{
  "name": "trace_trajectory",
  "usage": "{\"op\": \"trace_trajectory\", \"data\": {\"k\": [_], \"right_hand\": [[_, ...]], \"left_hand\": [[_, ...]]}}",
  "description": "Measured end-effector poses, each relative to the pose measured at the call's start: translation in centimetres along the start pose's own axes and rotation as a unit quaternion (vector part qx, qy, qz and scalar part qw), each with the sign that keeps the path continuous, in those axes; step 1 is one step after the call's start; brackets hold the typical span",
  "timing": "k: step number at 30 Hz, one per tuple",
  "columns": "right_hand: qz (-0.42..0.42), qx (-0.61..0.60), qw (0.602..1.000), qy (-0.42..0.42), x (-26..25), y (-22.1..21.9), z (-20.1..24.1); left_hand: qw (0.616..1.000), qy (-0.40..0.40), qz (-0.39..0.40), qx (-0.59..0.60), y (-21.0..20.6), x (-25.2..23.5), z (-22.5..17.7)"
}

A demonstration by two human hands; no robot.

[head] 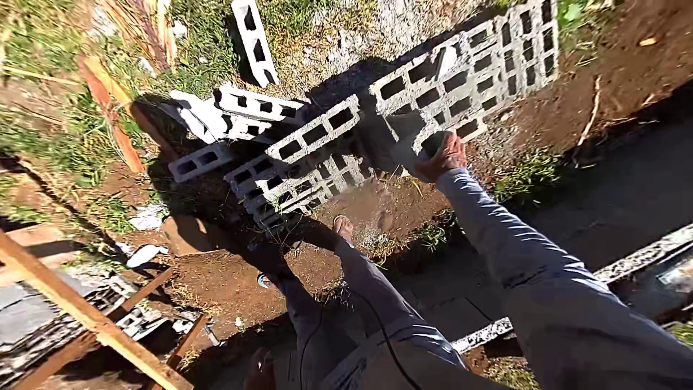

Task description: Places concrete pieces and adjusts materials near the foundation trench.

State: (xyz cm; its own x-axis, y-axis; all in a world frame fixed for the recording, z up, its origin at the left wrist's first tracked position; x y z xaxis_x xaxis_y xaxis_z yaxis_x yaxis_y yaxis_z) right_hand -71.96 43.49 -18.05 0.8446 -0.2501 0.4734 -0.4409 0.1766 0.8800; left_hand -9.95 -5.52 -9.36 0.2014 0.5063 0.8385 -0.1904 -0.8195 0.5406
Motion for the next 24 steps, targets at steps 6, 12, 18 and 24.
{"op": "trace_trajectory", "data": {"k": [6, 12, 18, 24], "right_hand": [[0.121, 0.048, 0.98, 0.153, 13.5, -3.5, 4.7], [0.324, -0.041, 0.913, 0.245, 28.2, -6.2, 11.7], [0.507, -0.158, 0.806, 0.262, 38.1, -11.0, 18.2], [0.585, -0.152, 0.756, 0.251, 44.2, -16.5, 25.0]], "left_hand": [[0.982, -0.138, 0.04, 0.119, -1.4, -4.9, -16.5], [0.88, -0.039, 0.106, 0.461, -4.3, -10.4, -17.0], [0.805, -0.029, 0.136, 0.577, -3.8, -7.2, -9.2], [0.707, -0.04, 0.074, 0.702, -0.9, -7.5, -1.8]]}}
Point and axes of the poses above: each hand's wrist, its own x-axis away from the middle knuckle, its own y-axis out of the back of the hand, z = x × y, the point moved 6 cm from there along -x, towards the middle knuckle, and after that the axes turned 3 degrees about z, right-handed, at the moved point
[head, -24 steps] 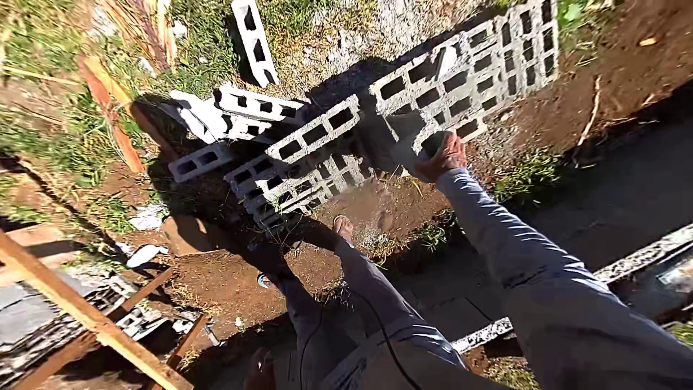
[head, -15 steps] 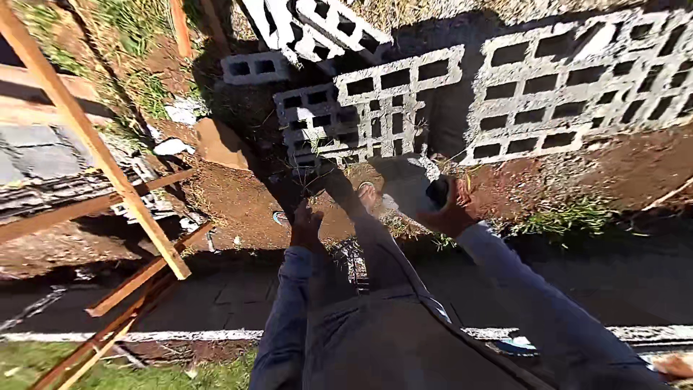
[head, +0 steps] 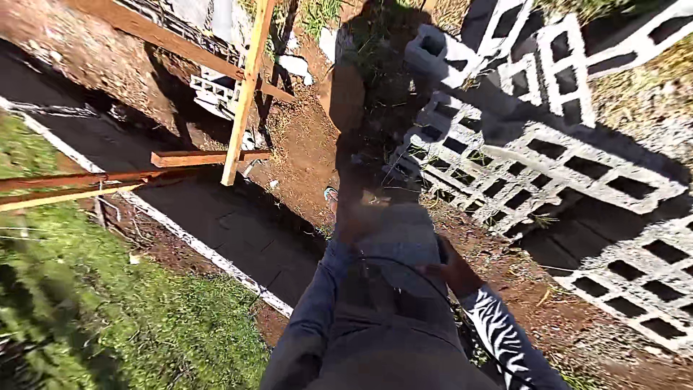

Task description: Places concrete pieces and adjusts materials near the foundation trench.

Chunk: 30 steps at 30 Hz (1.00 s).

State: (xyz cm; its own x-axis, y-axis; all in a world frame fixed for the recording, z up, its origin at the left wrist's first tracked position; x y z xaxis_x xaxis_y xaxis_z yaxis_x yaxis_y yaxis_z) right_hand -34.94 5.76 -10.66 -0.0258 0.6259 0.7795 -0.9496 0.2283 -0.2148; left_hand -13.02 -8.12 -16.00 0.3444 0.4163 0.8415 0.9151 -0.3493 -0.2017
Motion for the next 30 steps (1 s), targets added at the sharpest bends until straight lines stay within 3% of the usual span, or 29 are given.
{"op": "trace_trajectory", "data": {"k": [7, 16, 19, 22, 26, 30], "right_hand": [[0.051, 0.053, 0.997, -0.028, -6.6, -8.5, 4.9], [0.118, 0.102, 0.985, -0.072, -13.7, -23.8, 9.2], [0.123, 0.136, 0.98, -0.075, -16.3, -29.2, 10.5], [0.143, 0.181, 0.971, -0.065, -19.3, -34.8, 11.8], [0.2, 0.23, 0.95, -0.063, -24.0, -42.0, 13.4], [0.233, 0.256, 0.936, -0.067, -29.3, -47.2, 13.5]], "left_hand": [[0.99, -0.059, -0.048, 0.115, 9.3, 1.7, -3.2], [0.959, -0.111, -0.144, 0.217, 24.5, 5.8, -4.4], [0.938, -0.081, -0.163, 0.294, 29.3, 7.6, -3.9], [0.934, -0.047, -0.127, 0.331, 33.2, 10.0, -2.9], [0.939, -0.102, -0.147, 0.294, 38.2, 10.7, -3.6], [0.918, -0.162, -0.215, 0.292, 44.6, 7.7, -3.1]]}}
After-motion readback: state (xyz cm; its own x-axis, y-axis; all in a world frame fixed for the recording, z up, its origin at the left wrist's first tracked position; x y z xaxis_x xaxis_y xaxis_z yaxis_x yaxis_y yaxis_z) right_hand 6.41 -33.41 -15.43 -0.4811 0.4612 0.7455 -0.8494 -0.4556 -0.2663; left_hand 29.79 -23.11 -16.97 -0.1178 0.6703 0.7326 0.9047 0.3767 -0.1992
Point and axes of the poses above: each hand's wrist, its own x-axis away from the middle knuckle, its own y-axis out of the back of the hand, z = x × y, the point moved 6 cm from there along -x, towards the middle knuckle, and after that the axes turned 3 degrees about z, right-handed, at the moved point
